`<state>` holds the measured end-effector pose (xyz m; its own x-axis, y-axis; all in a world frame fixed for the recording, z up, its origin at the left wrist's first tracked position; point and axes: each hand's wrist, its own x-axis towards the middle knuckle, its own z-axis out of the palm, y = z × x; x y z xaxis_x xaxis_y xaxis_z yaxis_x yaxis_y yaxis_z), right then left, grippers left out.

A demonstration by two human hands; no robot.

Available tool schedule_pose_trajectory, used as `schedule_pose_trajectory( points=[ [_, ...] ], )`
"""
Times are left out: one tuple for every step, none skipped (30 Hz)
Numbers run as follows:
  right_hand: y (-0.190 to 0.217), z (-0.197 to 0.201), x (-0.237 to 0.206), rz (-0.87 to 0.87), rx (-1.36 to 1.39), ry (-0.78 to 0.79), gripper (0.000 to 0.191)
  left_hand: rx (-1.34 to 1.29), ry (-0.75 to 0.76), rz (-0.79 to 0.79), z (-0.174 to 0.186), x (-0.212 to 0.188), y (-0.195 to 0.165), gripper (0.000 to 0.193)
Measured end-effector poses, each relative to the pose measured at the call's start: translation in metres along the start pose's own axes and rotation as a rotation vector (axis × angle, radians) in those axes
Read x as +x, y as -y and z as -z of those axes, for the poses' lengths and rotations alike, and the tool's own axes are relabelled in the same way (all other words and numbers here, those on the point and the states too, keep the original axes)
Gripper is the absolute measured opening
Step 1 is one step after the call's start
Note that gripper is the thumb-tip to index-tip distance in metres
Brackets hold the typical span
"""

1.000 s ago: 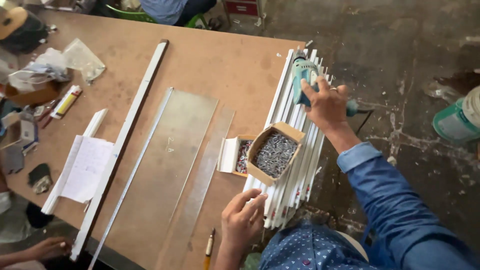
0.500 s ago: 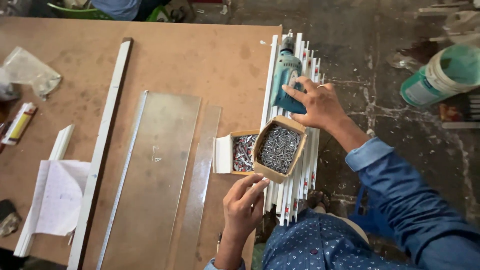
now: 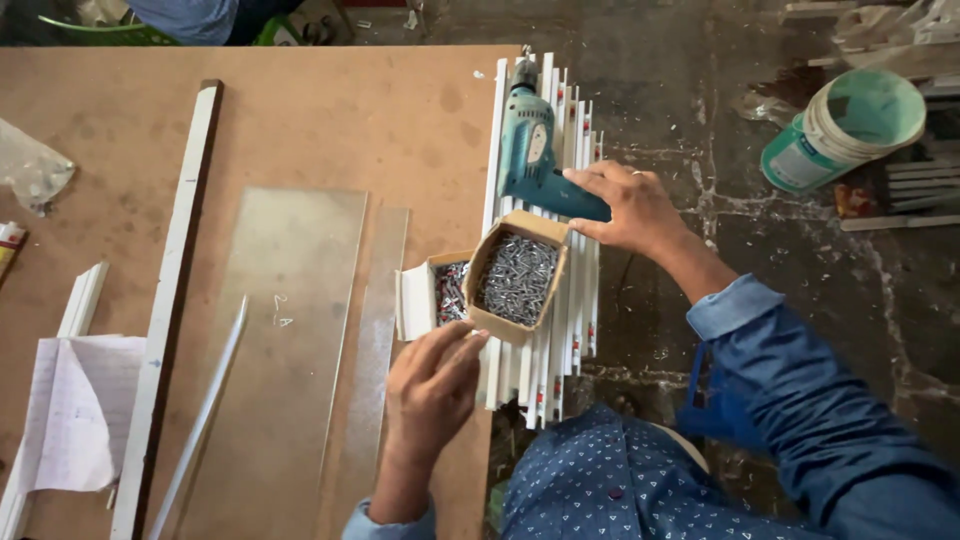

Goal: The person uses a corded power drill to drive screws into white plastic window-frame profiles stacked on a workbench, holding each profile steady with the other hand and taking screws from a cardboard box of fasteners. A second person occasionally holds a long profile against the bench while the person drills.

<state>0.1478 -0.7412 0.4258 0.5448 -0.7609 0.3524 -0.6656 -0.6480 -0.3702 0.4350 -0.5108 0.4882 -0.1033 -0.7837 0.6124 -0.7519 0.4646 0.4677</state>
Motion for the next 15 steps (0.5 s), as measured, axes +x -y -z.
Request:
schedule_pose_trajectory(
  points=[
    [0.002,0.006,-0.004,-0.029,-0.03,0.017,0.068,0.018,0.002,-0.015,0.002,0.003,-0.004,0.037],
    [0.006,0.011,-0.009,-0.057,-0.06,0.034,0.066,0.037,0.002,-0.03,0.005,0.006,-0.008,0.036],
    [0.011,0.019,-0.014,-0.083,-0.089,0.051,0.063,0.057,0.001,-0.043,0.008,0.01,-0.014,0.035],
    [0.015,0.029,-0.018,-0.086,-0.044,0.052,0.062,0.084,0.015,-0.083,0.011,0.014,-0.02,0.033],
    [0.02,0.042,-0.023,-0.088,0.0,0.053,0.06,0.111,0.028,-0.121,0.015,0.019,-0.028,0.031],
    [0.026,0.056,-0.028,-0.09,0.045,0.057,0.059,0.139,0.041,-0.158,0.02,0.024,-0.037,0.03],
    [0.03,0.073,-0.033,-0.043,0.1,0.03,0.057,0.169,0.052,-0.204,0.028,0.031,-0.046,0.03],
    [0.034,0.094,-0.041,0.004,0.155,0.005,0.056,0.199,0.064,-0.247,0.038,0.037,-0.056,0.03],
    [0.038,0.117,-0.051,0.05,0.212,-0.017,0.054,0.228,0.076,-0.288,0.048,0.043,-0.068,0.031],
    [0.041,0.142,-0.064,0.118,0.245,-0.051,0.055,0.246,0.055,-0.326,0.059,0.05,-0.082,0.028],
    [0.043,0.171,-0.079,0.186,0.278,-0.087,0.055,0.264,0.033,-0.366,0.072,0.056,-0.098,0.027],
    [0.045,0.203,-0.097,0.31,0.232,-0.112,0.057,0.289,0.002,-0.389,0.084,0.063,-0.117,0.028],
    [0.046,0.237,-0.122,0.43,0.187,-0.139,0.058,0.312,-0.027,-0.415,0.097,0.068,-0.139,0.03],
    [0.052,0.271,-0.158,0.244,0.167,-0.127,0.062,0.135,0.061,-0.193,0.117,0.062,-0.172,0.033],
    [0.054,0.192,-0.1,0.24,0.17,-0.124,0.062,0.134,0.066,-0.19,0.096,0.052,-0.218,0.033]
  ],
)
